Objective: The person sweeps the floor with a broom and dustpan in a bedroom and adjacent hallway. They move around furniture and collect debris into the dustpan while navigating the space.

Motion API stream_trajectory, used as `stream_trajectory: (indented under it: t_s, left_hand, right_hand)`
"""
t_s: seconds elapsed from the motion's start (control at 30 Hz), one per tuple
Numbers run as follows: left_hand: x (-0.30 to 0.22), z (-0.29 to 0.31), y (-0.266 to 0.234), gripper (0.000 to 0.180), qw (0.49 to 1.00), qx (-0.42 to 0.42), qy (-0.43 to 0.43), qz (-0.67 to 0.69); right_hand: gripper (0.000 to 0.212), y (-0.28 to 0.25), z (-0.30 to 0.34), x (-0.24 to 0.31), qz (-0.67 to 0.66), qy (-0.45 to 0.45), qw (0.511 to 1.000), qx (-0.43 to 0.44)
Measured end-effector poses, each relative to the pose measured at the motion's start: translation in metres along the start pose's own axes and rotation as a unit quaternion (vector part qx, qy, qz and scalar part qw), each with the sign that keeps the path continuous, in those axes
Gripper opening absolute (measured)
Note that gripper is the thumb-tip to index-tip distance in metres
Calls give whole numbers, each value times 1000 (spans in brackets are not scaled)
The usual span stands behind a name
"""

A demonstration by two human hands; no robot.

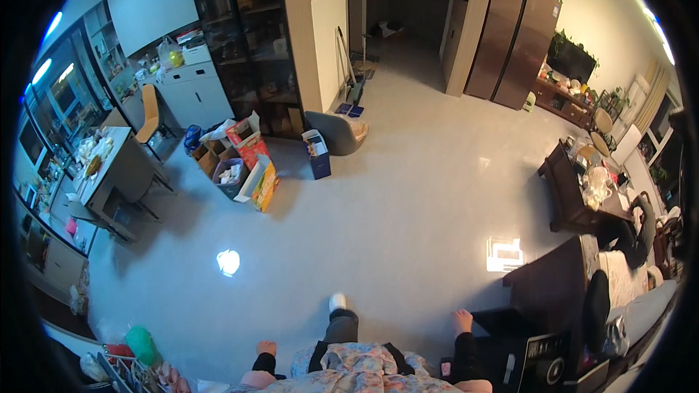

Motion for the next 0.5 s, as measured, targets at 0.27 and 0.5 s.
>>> stream_trajectory:
  t_s: [0.27, 0.5]
  left_hand:
    - [-162, -197, 29, 22, 936, -18, 221, -272]
    - [-422, -342, 70, 23, 927, 212, 198, -238]
  right_hand:
    - [23, 90, -200, 90, 395, -108, 912, -24]
    - [12, 12, -270, 64, 741, -31, 668, 64]
Point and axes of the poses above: each hand's wrist, its own z-axis away from the middle knuckle, its own y-axis out of the palm, x = y × z, the point moved 3 cm from there along -z, towards the middle knuckle
